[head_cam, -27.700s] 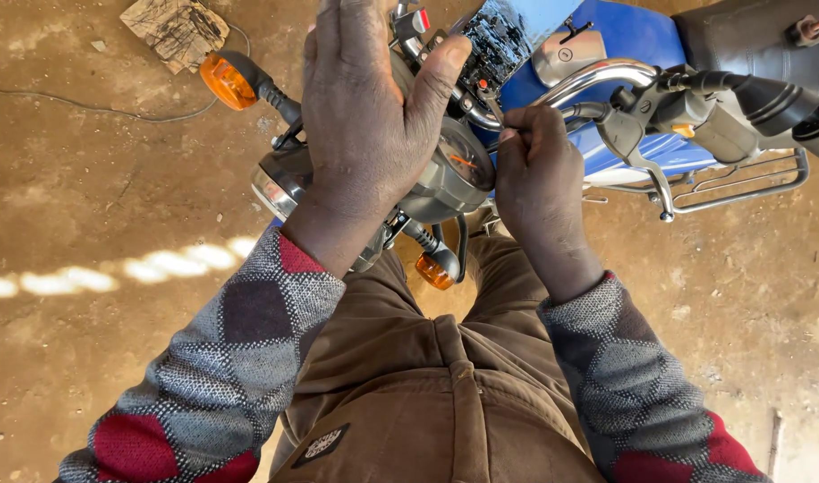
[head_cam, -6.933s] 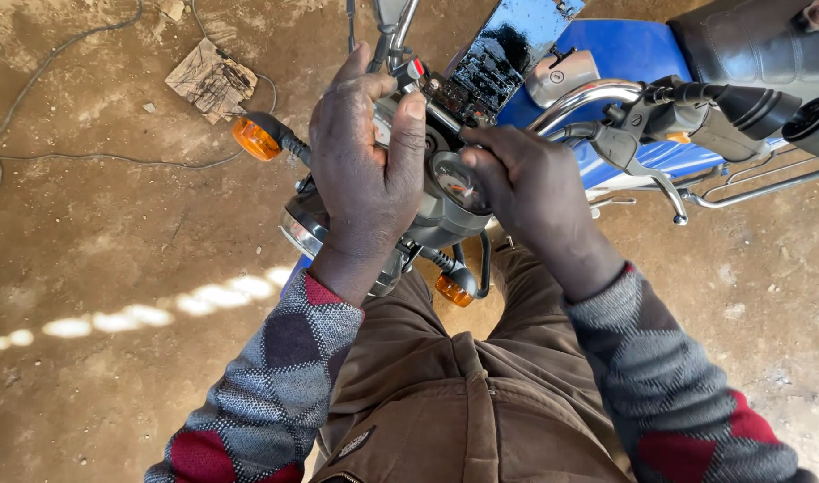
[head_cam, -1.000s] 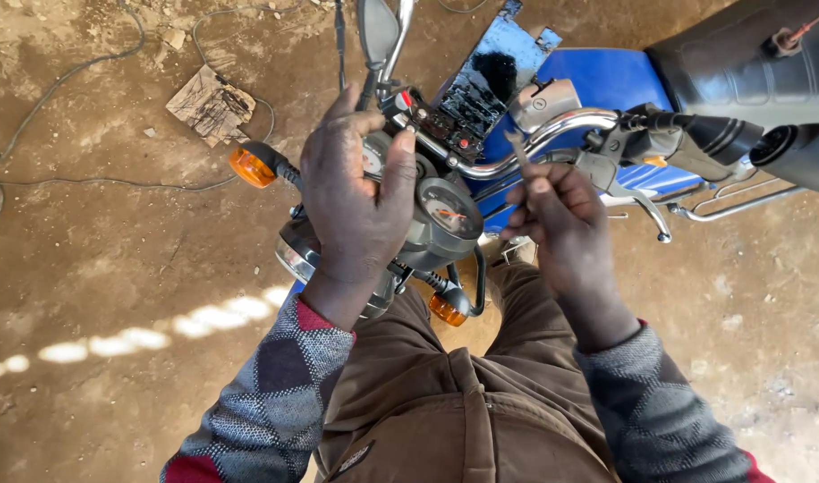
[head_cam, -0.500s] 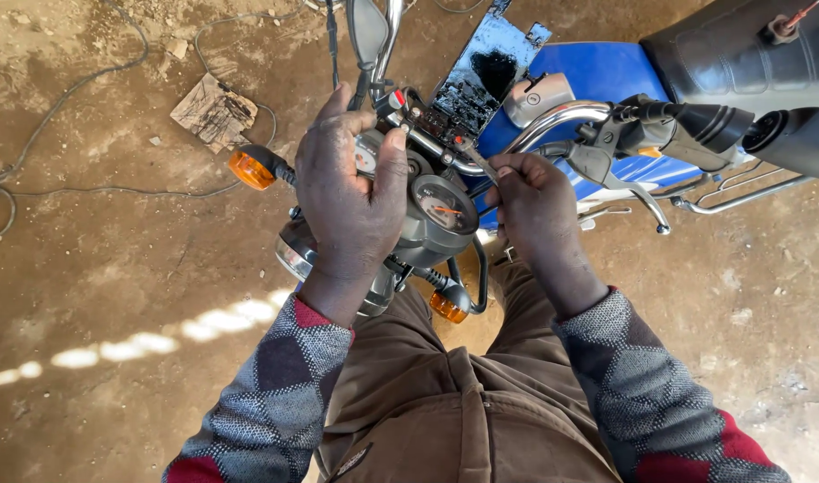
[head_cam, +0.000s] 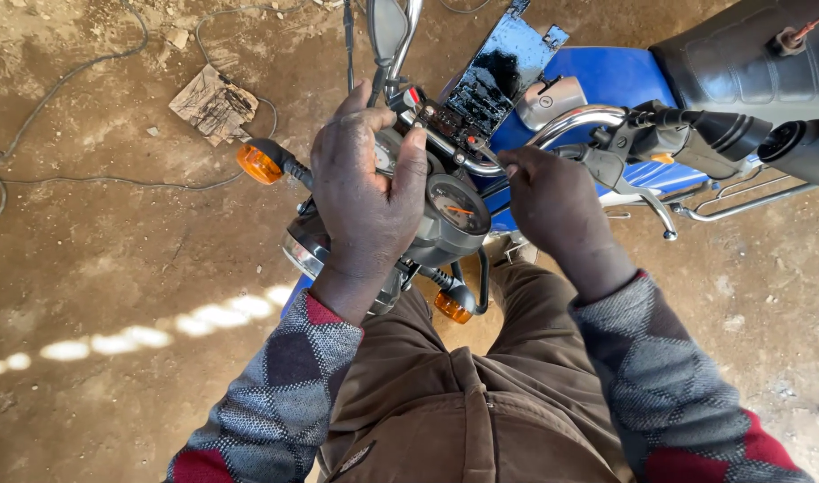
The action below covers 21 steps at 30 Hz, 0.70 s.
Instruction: Tightening bolts on a motorcycle handlebar assembly using a small wrench
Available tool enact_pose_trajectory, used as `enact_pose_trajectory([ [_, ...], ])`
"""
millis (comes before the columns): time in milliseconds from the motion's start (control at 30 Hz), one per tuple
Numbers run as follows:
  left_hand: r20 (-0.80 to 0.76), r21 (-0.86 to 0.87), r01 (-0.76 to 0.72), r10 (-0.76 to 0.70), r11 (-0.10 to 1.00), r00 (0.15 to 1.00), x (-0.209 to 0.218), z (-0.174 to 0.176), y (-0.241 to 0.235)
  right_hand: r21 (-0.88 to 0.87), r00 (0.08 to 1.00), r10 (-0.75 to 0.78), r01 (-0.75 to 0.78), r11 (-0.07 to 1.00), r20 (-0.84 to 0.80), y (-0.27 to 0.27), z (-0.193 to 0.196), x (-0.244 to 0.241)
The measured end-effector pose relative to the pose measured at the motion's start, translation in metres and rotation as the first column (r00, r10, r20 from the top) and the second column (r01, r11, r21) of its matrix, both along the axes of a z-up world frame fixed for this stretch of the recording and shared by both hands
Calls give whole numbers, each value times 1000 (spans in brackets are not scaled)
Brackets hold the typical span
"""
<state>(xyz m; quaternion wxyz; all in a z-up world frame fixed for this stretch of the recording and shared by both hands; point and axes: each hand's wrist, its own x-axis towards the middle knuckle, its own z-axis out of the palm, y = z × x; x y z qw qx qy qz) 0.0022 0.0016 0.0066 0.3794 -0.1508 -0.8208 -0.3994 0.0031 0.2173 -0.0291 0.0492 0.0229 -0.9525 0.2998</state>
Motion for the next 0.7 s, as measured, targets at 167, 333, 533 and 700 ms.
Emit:
enact_pose_trajectory([
  [167,14,3,-8,7,1000,1000,0,-1,1,22,998,-4,3,1000,61,3,-6,-6],
  [333,12,1,-6,6,1000,1000,1,0,0,-138,994,-57,70,988,93,-6,-18,-5],
  [533,6,-15,-9,9,1000,1000,0,-2,0,-96,991,-6,18,995,131,-38,38,26],
  [700,7,-8,-16,16,1000,1000,0,-3,0,-5,959,253,-255,967,-130,-50,40,14],
])
